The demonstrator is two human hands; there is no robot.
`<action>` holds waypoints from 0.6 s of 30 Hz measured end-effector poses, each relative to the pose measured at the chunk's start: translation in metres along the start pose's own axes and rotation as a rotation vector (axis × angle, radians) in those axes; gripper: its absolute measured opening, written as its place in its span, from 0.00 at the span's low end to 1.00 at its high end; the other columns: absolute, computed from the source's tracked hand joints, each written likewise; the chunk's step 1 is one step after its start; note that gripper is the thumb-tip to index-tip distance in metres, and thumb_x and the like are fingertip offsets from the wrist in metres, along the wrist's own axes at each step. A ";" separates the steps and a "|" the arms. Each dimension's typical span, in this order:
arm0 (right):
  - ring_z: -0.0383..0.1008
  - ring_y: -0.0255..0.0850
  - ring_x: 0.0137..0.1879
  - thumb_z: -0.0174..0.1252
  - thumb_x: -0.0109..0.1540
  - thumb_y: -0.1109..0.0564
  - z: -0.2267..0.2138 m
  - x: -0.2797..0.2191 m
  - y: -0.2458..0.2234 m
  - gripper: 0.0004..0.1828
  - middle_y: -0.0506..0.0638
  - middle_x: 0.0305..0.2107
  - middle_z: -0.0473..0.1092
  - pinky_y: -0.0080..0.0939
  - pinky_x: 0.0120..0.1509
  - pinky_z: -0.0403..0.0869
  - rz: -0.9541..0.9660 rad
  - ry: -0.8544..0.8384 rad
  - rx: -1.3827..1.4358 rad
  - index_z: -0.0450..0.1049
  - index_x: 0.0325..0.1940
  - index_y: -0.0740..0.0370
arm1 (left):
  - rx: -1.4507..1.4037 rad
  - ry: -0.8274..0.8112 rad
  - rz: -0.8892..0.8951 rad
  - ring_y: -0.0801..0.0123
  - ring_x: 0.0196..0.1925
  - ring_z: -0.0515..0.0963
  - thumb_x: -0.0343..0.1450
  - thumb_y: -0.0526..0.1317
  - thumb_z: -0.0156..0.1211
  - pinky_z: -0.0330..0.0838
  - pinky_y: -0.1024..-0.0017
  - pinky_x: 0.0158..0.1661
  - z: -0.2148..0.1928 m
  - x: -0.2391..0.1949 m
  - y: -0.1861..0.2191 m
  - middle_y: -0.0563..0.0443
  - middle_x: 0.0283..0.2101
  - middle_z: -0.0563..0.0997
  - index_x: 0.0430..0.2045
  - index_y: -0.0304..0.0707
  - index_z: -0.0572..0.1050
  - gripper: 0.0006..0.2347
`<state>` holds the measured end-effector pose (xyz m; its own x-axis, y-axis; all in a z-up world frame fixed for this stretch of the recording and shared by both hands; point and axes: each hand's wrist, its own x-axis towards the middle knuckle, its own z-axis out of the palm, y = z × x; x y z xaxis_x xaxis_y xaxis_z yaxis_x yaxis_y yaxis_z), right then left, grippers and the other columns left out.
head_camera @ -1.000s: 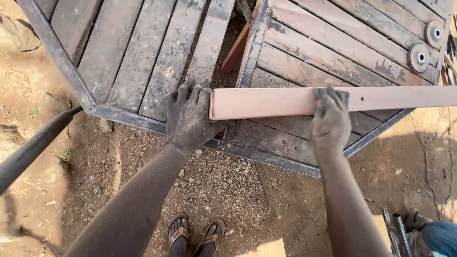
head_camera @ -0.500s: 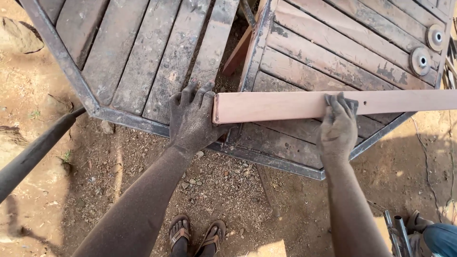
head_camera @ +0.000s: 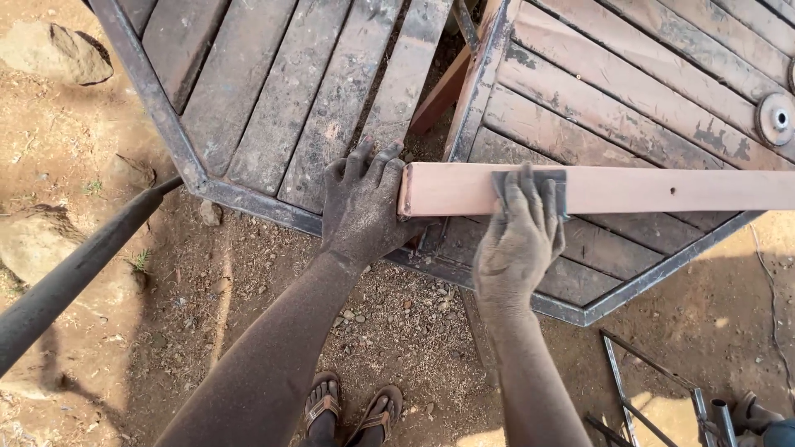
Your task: Sanding a wooden beam using an angle grinder and a manual sanding block to smooth the surface.
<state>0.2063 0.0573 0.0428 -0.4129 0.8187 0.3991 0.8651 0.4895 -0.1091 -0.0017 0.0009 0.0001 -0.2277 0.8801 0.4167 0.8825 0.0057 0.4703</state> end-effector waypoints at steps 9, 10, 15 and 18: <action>0.62 0.41 0.74 0.50 0.70 0.48 0.003 0.009 -0.032 0.21 0.36 0.67 0.66 0.48 0.70 0.58 -0.201 -0.060 -0.002 0.72 0.68 0.39 | 0.003 -0.038 -0.032 0.48 0.66 0.69 0.52 0.61 0.75 0.65 0.47 0.55 -0.006 -0.003 -0.001 0.51 0.62 0.75 0.49 0.42 0.74 0.35; 0.62 0.44 0.73 0.48 0.71 0.47 0.006 0.005 -0.034 0.21 0.38 0.68 0.66 0.49 0.67 0.58 -0.094 -0.029 -0.048 0.71 0.69 0.42 | 0.006 -0.042 -0.029 0.48 0.66 0.69 0.52 0.60 0.75 0.66 0.48 0.55 -0.006 -0.002 -0.001 0.51 0.62 0.75 0.49 0.42 0.74 0.34; 0.60 0.47 0.73 0.49 0.71 0.47 0.011 -0.001 -0.088 0.19 0.35 0.69 0.64 0.55 0.68 0.57 -0.075 -0.019 -0.014 0.74 0.66 0.40 | 0.130 -0.097 0.009 0.56 0.69 0.66 0.60 0.48 0.69 0.65 0.56 0.54 -0.013 0.000 0.008 0.57 0.64 0.74 0.48 0.45 0.77 0.22; 0.61 0.42 0.74 0.54 0.69 0.48 -0.002 0.012 -0.052 0.22 0.33 0.67 0.66 0.52 0.70 0.59 -0.199 -0.082 -0.009 0.72 0.68 0.37 | 0.077 -0.019 0.018 0.52 0.67 0.68 0.57 0.55 0.71 0.66 0.53 0.54 -0.004 0.010 0.001 0.54 0.62 0.75 0.47 0.43 0.76 0.27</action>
<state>0.1565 0.0410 0.0550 -0.5971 0.7284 0.3361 0.7668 0.6412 -0.0274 -0.0050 0.0081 0.0078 -0.2044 0.8893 0.4090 0.9156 0.0258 0.4013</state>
